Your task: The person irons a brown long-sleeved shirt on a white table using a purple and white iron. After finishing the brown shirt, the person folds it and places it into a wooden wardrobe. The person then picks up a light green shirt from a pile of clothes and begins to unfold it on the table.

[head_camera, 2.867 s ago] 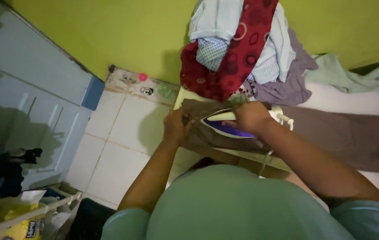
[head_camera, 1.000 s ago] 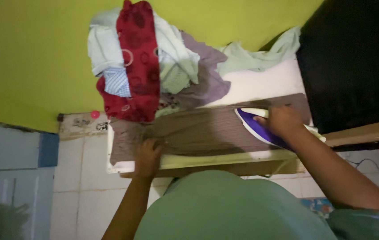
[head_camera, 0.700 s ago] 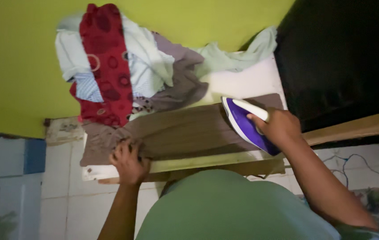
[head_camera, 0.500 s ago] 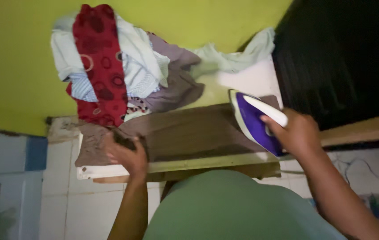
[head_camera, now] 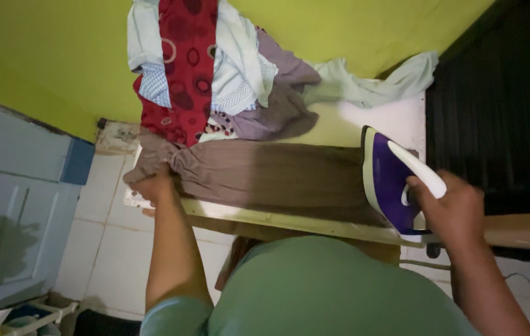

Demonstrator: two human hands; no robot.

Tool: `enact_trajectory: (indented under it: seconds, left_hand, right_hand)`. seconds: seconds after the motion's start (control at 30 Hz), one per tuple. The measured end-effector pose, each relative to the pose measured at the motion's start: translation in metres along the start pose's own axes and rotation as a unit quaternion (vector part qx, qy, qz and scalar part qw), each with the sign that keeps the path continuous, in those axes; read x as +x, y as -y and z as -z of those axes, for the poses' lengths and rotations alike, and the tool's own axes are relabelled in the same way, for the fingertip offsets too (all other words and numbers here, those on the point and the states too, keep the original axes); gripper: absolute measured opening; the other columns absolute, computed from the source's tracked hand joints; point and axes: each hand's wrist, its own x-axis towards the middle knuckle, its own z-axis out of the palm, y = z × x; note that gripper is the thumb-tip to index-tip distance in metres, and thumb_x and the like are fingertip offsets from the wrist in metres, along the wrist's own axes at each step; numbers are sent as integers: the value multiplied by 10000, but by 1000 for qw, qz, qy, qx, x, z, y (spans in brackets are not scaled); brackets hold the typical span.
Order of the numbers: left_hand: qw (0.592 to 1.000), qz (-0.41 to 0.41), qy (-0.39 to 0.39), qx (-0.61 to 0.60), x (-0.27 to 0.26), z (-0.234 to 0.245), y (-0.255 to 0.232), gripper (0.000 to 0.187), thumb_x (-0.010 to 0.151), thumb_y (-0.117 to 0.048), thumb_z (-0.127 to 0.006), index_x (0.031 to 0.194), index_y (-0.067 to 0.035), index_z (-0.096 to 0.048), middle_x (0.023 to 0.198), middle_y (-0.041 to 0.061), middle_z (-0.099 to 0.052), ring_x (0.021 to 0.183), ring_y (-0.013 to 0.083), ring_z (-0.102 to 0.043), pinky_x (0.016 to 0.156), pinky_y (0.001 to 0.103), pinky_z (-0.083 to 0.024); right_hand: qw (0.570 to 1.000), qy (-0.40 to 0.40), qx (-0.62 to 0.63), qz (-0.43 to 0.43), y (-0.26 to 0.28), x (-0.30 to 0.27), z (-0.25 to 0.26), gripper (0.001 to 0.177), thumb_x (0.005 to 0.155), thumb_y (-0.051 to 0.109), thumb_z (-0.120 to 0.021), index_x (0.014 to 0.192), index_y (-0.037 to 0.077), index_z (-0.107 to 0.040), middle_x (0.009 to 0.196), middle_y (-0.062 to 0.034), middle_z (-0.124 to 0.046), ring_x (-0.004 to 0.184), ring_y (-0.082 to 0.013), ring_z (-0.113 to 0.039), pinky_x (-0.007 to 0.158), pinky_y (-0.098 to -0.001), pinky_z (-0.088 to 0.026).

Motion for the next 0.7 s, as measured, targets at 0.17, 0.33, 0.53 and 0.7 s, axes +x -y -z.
enact_trajectory:
  seconds: [0.17,0.33,0.53,0.7]
  left_hand:
    - [994,-23,100,20,31,-14,20,756,828,-320,-874,1443,57,-647,1429,205,-716,1261,295,-689,1149,376,-516]
    - [902,-192,179,-343,-28,-6,-4,735,851,19,-754,1495,26,-398,1483,134,-537,1327,254,-552,1123,353,-442]
    - [879,-280,280,-265,-154,-2,-47,595,897,65,-694,1448,36,-471,1358,150,-634,1222,254,-647,1073,391,-528]
    - [714,-592,358,-108,-236,-12,-41,666,857,85,-621,1491,31,-424,1598,250,-428,1524,390,-372,1268,637,-194]
  right_hand:
    - [1000,8,22,-18,0,-3,1,373,939,375,-793,940,2,-763,720,-155,-712,613,-213,-670,583,-376,-511]
    - [996,12,62,-62,-4,-4,2,341,923,358,-789,1008,28,-773,725,-152,-722,610,-202,-667,579,-365,-513]
    - [999,-3,30,-28,-19,-1,3,361,966,368,-781,1009,10,-755,797,-142,-737,686,-199,-703,631,-363,-540]
    - [999,-26,7,-24,-27,-4,4,401,973,394,-787,1026,-3,-758,795,-165,-720,694,-245,-693,648,-391,-526]
